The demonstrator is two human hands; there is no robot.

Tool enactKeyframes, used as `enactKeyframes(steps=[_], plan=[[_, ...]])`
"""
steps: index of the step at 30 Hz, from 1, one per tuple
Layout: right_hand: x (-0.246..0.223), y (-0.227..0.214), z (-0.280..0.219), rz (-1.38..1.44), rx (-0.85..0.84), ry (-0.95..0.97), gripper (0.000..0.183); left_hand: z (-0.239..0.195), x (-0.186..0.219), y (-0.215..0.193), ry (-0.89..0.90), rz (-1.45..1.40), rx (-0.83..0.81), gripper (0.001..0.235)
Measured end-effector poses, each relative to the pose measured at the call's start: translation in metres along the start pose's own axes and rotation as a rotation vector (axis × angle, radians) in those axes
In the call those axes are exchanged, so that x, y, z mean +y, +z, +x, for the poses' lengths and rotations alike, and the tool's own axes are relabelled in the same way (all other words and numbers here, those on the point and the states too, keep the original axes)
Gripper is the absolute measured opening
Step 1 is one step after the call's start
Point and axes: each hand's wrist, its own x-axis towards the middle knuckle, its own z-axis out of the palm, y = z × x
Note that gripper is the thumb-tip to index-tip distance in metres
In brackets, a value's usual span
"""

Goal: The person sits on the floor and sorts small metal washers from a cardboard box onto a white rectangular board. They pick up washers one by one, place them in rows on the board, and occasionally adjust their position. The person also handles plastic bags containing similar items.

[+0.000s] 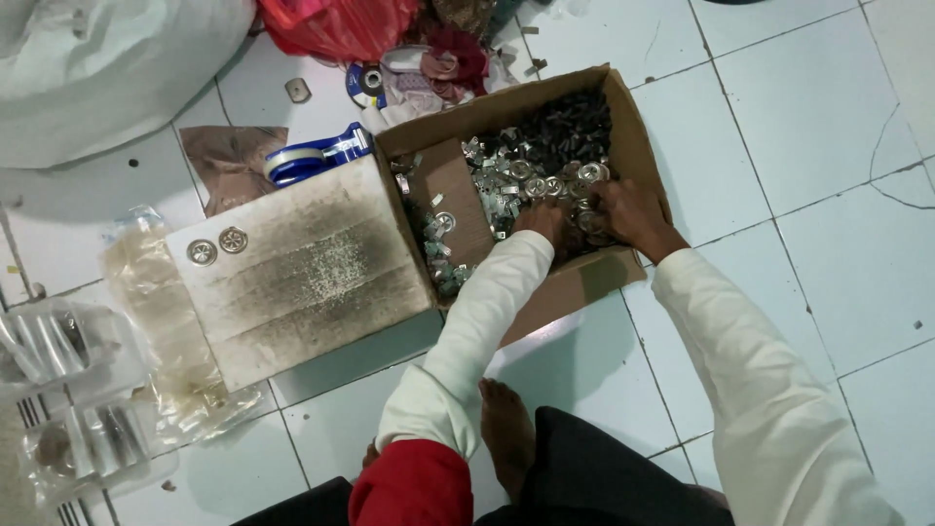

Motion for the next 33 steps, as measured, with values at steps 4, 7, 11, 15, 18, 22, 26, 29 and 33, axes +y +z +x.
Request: enactKeyframes(steps=[4,7,11,15,18,22,26,29,33], plan=[[-0.005,-0.017,0.004,0.008,0.031,-0.019,0.035,-0.006,0.004,-0.02,-0.013,-0.043,0.013,0.031],[0.028,0.004,0.009,0.016,-0.16,0.2,0.029,-0.018,0.014,-0.058,-0.052,-0.059,-0.056,0.022],[0.009,-0.028,0.009,0.165,-0.196,0.384,0.025,-0.034,0.025,-0.102,-0.042,-0.197,-0.035,0.022],[0.006,-0.04,0.018,0.318,-0.087,0.399,0.024,-0.038,0.024,-0.109,-0.097,-0.5,0.05,0.022],[-0.014,-0.044,0.03,0.592,0.045,0.433,0.024,-0.011,-0.017,-0.04,-0.114,-0.575,0.108,0.025],[-0.067,-0.054,0.051,0.854,0.185,0.441,0.026,-0.029,-0.024,-0.093,-0.282,-0.812,0.166,0.016],[-0.12,-0.069,0.068,1.009,0.175,0.405,0.03,-0.049,-0.042,-0.126,-0.345,-1.376,0.329,0.021],[-0.141,-0.08,0.067,0.958,0.187,0.371,0.033,-0.063,-0.039,-0.15,-0.405,-1.422,0.296,0.019],[-0.139,-0.088,0.055,0.897,0.244,0.364,0.028,-0.051,-0.025,-0.105,-0.336,-1.523,0.205,0.022]])
